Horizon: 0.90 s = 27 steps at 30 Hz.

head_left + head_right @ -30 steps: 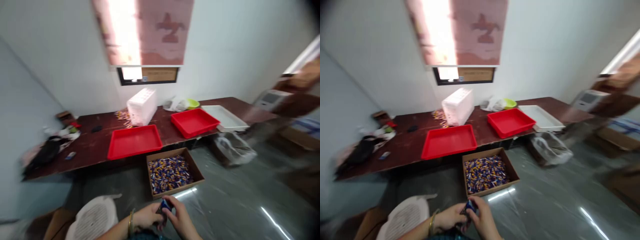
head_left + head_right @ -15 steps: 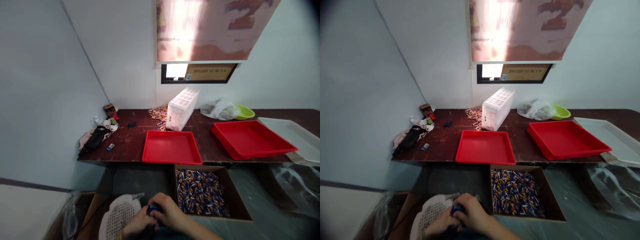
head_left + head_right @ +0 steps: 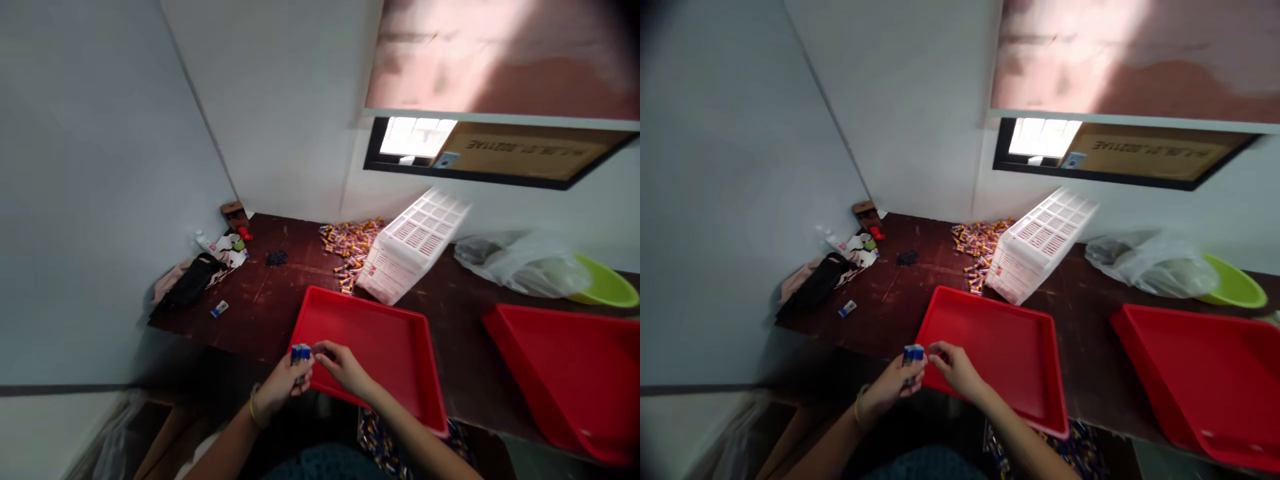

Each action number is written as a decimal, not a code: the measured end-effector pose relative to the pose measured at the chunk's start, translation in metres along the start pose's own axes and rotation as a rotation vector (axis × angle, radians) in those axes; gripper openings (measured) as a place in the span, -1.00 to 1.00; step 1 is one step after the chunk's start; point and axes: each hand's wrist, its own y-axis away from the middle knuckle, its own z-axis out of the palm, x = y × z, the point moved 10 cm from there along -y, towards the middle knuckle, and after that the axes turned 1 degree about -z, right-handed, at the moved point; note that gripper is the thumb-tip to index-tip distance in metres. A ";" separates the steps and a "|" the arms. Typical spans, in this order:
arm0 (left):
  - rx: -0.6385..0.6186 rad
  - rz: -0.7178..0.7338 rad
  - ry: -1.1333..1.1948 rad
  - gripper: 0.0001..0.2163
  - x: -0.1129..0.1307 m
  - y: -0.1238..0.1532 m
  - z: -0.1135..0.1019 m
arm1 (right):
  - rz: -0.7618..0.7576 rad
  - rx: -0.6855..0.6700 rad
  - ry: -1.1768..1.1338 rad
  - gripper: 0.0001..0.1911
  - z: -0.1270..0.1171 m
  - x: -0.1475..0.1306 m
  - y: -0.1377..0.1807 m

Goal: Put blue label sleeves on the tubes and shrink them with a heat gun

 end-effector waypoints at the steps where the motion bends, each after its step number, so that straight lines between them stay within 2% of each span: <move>1: 0.016 0.018 0.053 -0.56 0.012 -0.009 -0.003 | 0.017 -0.001 0.005 -0.73 -0.007 0.008 -0.011; 3: 0.058 0.041 0.117 -0.59 0.029 -0.027 -0.017 | 0.052 -0.018 0.034 -0.73 -0.012 0.025 -0.031; 5: 0.100 0.059 0.095 -0.62 0.039 -0.049 -0.039 | 0.090 -0.060 0.055 -0.73 -0.008 0.041 -0.047; 10: 0.393 0.179 -0.327 -0.65 0.046 -0.122 -0.135 | 0.223 -0.150 0.068 -0.74 0.015 0.085 -0.071; 13: 0.482 0.220 -0.467 -0.69 0.044 -0.190 -0.187 | 0.295 -0.215 0.090 -0.72 0.021 0.118 -0.090; 16: 0.471 0.319 -0.574 -0.73 0.054 -0.276 -0.225 | 0.358 -0.222 0.134 -0.71 0.006 0.154 -0.136; 19: 0.274 0.520 -0.879 -0.71 0.075 -0.371 -0.233 | 0.406 -0.084 0.143 -0.72 -0.041 0.180 -0.215; 22: 0.084 0.693 -1.345 -0.59 0.084 -0.451 -0.231 | 0.469 0.162 0.170 -0.75 -0.113 0.198 -0.310; 25: 0.085 0.729 -1.571 -0.48 0.087 -0.506 -0.247 | 0.544 0.387 0.262 -0.78 -0.201 0.210 -0.394; 27: 0.149 0.764 -1.611 -0.44 0.089 -0.521 -0.255 | 0.613 0.546 0.342 -0.77 -0.269 0.215 -0.429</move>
